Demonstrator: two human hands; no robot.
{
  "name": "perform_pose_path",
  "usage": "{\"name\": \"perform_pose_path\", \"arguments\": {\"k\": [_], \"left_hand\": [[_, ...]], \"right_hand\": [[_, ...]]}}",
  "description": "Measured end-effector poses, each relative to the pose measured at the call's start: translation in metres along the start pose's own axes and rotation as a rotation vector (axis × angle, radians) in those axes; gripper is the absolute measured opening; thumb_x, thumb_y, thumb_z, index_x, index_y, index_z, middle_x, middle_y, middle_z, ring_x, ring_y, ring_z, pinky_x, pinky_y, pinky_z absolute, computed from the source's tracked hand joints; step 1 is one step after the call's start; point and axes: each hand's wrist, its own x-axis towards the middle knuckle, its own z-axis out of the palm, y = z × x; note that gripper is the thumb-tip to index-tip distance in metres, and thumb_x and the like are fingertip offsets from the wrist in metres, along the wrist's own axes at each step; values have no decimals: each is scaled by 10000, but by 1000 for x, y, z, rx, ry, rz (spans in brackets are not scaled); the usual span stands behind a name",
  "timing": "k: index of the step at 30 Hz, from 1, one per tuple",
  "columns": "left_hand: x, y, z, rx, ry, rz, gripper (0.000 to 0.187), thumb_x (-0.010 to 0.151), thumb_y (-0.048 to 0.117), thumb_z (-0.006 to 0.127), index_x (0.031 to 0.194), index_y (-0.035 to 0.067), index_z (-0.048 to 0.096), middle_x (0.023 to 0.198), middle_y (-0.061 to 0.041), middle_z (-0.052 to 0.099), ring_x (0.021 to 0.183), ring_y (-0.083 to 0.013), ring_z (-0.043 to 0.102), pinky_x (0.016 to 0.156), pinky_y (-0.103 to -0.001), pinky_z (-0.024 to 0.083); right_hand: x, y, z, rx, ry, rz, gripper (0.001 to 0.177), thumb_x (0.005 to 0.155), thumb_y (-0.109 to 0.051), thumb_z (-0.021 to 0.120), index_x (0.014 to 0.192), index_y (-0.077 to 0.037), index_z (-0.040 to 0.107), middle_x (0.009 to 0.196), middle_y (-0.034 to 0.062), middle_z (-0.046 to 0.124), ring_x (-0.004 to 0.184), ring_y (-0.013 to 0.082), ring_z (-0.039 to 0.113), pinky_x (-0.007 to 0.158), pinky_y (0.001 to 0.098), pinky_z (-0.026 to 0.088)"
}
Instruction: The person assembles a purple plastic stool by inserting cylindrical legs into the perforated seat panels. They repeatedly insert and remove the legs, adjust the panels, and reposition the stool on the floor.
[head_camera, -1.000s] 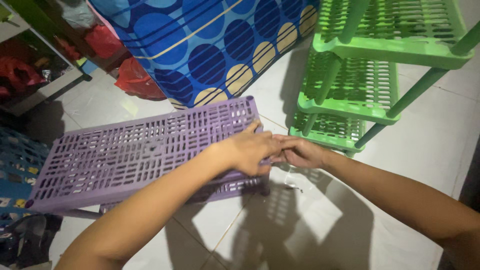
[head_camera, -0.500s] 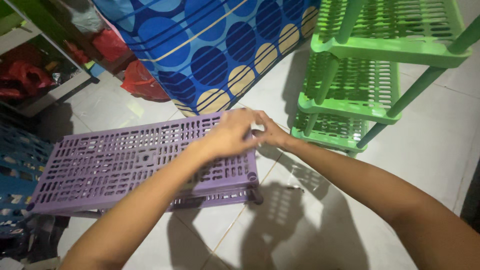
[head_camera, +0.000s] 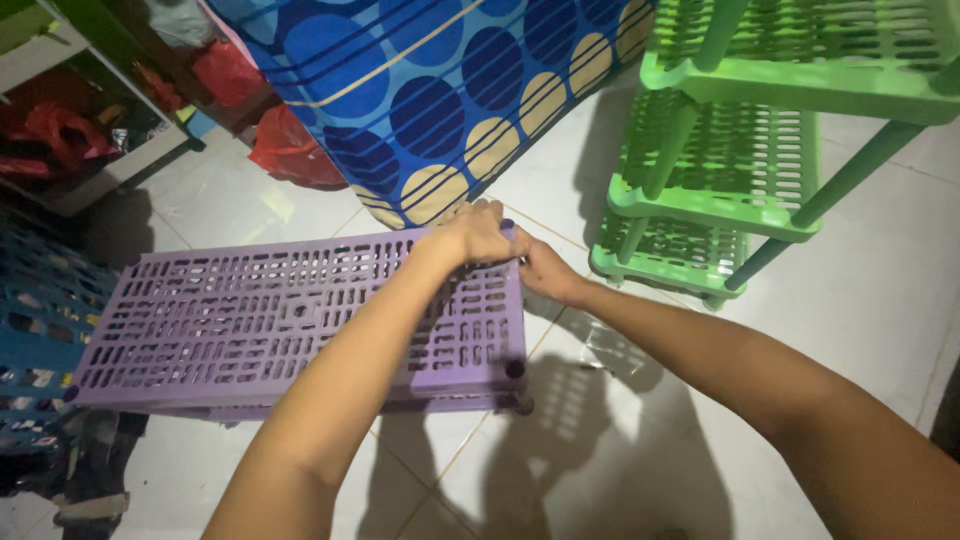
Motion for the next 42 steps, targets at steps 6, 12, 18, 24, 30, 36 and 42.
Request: {"name": "perform_pose_path", "arguments": {"k": [6, 12, 18, 24, 30, 36, 42], "left_hand": [[-24, 13, 13, 39, -50, 69, 847, 732, 583, 664, 1351, 16, 548, 1444, -246, 495, 1375, -423, 415, 1104, -594, 349], [-46, 24, 8, -17, 10, 90, 762, 738, 512, 657, 1346, 63, 565, 1373, -212, 527, 1336, -385, 444, 1084, -600, 329], [-50, 27, -2, -55, 40, 100, 720, 700, 477, 699, 1290, 78, 593, 1315, -176, 555, 1278, -369, 483, 1040, -589, 340], [-52, 32, -6, -78, 3, 69, 692, 685, 467, 713, 1247, 76, 606, 1284, -164, 578, 1267, -362, 499, 1041, -602, 337], [-58, 36, -10, -104, 1, 58, 646, 678, 453, 720, 1193, 79, 610, 1261, -146, 587, 1264, -355, 499, 1031, -638, 321], [-62, 37, -16, -100, 26, 84, 567, 708, 468, 713, 1111, 82, 616, 1219, -147, 602, 1228, -350, 516, 1005, -627, 338], [-64, 34, -19, -104, 70, 112, 539, 718, 469, 713, 1075, 76, 620, 1185, -160, 613, 1192, -355, 535, 955, -613, 363]], "right_hand": [[-21, -26, 5, 113, -50, -39, 471, 882, -71, 714, 1308, -12, 521, 1214, 92, 694, 1136, 156, 647, 993, 339, 529], [-21, -10, 8, 73, -83, 57, 436, 890, -93, 729, 1284, -6, 562, 1187, 98, 705, 1114, 159, 648, 974, 341, 548], [-21, -7, 16, 239, -18, -73, 462, 918, -89, 713, 1334, -4, 532, 1255, 87, 662, 1184, 161, 621, 1018, 337, 525], [-29, -6, 15, 390, -83, -1, 468, 907, -115, 743, 1314, -7, 539, 1222, 75, 665, 1142, 138, 632, 976, 328, 544], [-29, -1, 16, 252, -66, 135, 362, 884, -115, 778, 1198, 2, 641, 1106, 74, 728, 1036, 145, 679, 895, 332, 578], [-24, 1, 16, 64, -17, 108, 290, 886, -80, 735, 1155, 4, 671, 1076, 68, 747, 1024, 144, 694, 886, 316, 575], [-17, -6, 14, 168, -48, 39, 333, 906, -32, 693, 1229, -1, 615, 1159, 98, 720, 1079, 153, 673, 927, 332, 567]]}}
